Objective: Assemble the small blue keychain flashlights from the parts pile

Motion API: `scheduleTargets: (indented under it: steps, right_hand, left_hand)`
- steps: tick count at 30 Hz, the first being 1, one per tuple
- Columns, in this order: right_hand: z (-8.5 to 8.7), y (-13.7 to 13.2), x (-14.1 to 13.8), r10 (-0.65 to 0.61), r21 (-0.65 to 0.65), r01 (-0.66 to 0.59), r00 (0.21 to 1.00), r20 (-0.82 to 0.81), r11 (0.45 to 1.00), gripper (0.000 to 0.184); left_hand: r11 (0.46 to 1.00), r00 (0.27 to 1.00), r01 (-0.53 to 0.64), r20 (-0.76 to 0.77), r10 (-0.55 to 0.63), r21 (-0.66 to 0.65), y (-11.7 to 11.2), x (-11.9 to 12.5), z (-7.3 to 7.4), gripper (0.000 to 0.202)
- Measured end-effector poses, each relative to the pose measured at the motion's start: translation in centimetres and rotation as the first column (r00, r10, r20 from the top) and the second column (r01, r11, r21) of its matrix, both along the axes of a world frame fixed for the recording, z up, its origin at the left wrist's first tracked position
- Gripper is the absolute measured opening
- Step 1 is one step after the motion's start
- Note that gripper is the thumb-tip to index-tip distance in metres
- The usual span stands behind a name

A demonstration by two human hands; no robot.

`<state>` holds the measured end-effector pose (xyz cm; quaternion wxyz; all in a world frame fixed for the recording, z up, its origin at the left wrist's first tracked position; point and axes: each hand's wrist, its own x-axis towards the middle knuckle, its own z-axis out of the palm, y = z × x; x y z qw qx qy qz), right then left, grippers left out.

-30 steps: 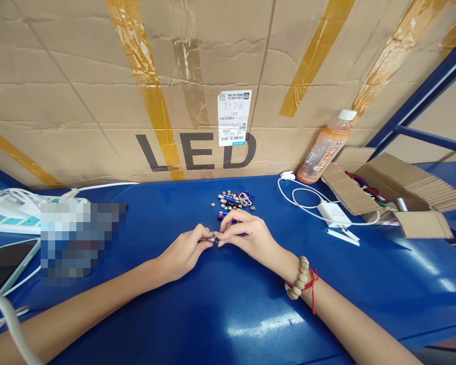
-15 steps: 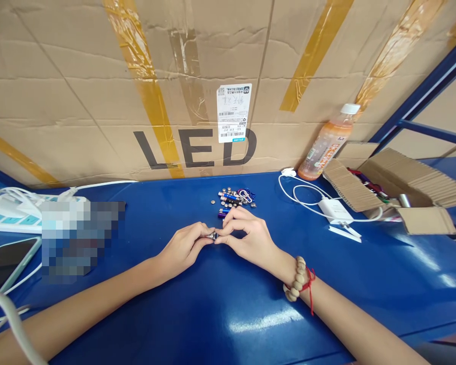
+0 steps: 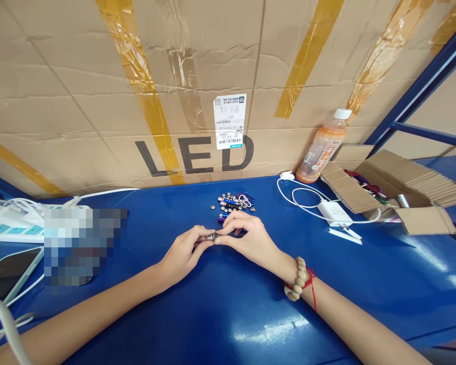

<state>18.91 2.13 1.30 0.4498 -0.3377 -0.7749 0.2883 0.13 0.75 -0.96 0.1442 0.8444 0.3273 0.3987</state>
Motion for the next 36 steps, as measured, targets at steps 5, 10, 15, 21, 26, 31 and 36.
scheduleTargets:
  steps: [5,10,15,21,26,31,36]
  right_hand:
    - [-0.1,0.4,0.3,0.049,-0.214,-0.049,0.999,-0.004,0.976,0.029]
    - [-0.5,0.4,0.1,-0.029,-0.302,0.045,0.998,0.059,0.952,0.034]
    - [0.0,-0.2,-0.2,-0.032,0.041,0.033,0.999,-0.010,0.999,0.019]
    - [0.8,-0.1,0.7,0.005,0.389,-0.060,0.990,0.139,0.919,0.012]
    - [0.6,0.2,1.2,0.071,0.341,-0.143,0.974,0.214,0.929,0.011]
    - [-0.1,0.5,1.4,0.139,0.261,-0.183,0.974,0.178,0.948,0.014]
    - [-0.8,0.4,1.3,0.128,0.189,-0.158,0.978,0.162,0.969,0.013]
  left_hand:
    - [0.997,0.996,0.078,-0.054,-0.077,0.009,-0.1,-0.1,0.4,0.024]
    - [0.996,0.996,0.083,-0.039,-0.082,0.022,0.1,0.0,0.4,0.024]
    - [0.999,0.997,0.028,-0.073,-0.026,0.030,0.1,0.0,0.4,0.027]
    - [0.995,0.995,0.031,-0.092,-0.039,-0.090,0.1,-0.1,0.4,0.025]
    - [0.980,0.986,0.095,-0.123,-0.117,-0.175,0.1,-0.2,0.7,0.024]
    - [0.924,0.980,0.096,-0.125,-0.152,-0.369,-0.1,-0.4,0.7,0.010]
    - [0.910,0.983,0.091,-0.111,-0.148,-0.405,-0.1,-0.4,0.3,0.015]
